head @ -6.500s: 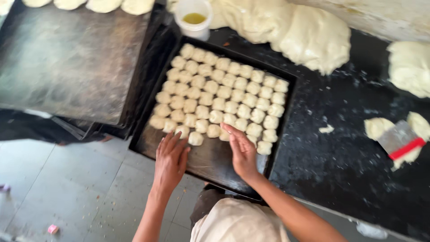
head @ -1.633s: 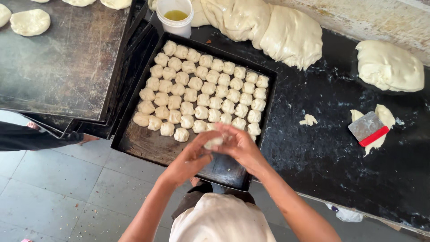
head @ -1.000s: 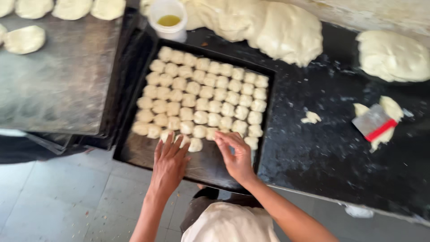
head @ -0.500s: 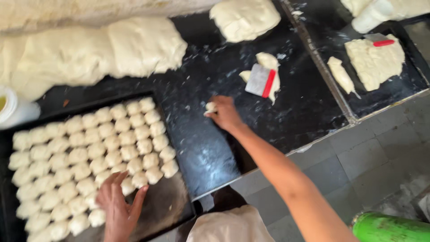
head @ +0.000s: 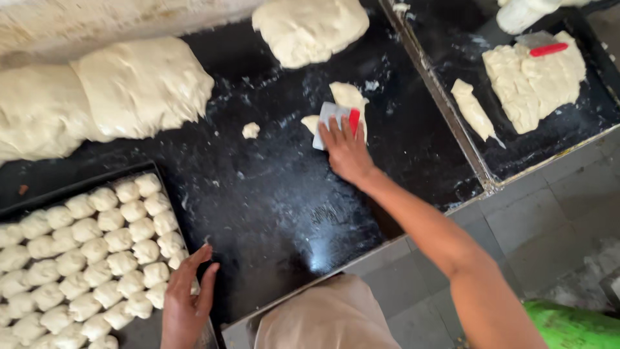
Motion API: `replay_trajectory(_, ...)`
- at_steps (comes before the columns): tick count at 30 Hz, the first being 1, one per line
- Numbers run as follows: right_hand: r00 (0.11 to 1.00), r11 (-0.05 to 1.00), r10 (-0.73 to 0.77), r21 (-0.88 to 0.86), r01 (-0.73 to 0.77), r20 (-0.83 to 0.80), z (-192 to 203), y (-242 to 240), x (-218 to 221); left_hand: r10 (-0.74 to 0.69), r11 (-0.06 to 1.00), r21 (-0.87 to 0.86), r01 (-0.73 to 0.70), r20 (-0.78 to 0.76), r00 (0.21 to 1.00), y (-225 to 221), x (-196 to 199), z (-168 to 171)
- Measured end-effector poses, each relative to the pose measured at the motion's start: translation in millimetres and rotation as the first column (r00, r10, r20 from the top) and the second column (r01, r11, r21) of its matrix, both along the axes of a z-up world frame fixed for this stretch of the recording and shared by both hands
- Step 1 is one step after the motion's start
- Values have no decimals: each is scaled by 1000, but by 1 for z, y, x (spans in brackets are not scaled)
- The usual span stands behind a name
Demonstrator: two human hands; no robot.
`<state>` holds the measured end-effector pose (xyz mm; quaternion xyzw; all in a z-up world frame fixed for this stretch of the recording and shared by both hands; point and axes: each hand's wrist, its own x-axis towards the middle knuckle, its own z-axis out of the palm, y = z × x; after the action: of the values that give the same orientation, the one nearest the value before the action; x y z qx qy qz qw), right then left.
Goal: The person shapes small pieces of dough by hand, folding them into balls and placing them in rows on a black tray. Using a scraper, the person cuts long strips of dough into smaller segments on a dark countertop before shaping them.
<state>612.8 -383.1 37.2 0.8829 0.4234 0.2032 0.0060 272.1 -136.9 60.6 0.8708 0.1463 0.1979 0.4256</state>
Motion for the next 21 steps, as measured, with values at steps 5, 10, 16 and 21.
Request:
replay_trajectory(5, 951, 940, 192, 323, -108, -243, 28, -3, 6, 100, 995, 36, -97, -104, 989, -16, 9, -11)
replay_trajectory(10, 869, 849, 473, 340, -405, -145, 4, 59, -10, -42, 992, 122, 43, -12, 999, -28, 62, 2)
replay_trajectory(16, 797, 743, 316, 657, 130, -515, -14, 34, 88, -128, 991, 53, 125, 47, 991, -58, 98, 23)
replay_trajectory(21, 819, 881, -191, 272, 386, -541, -28, -3, 125, -205, 978, 47, 203, 40, 978, -67, 100, 12)
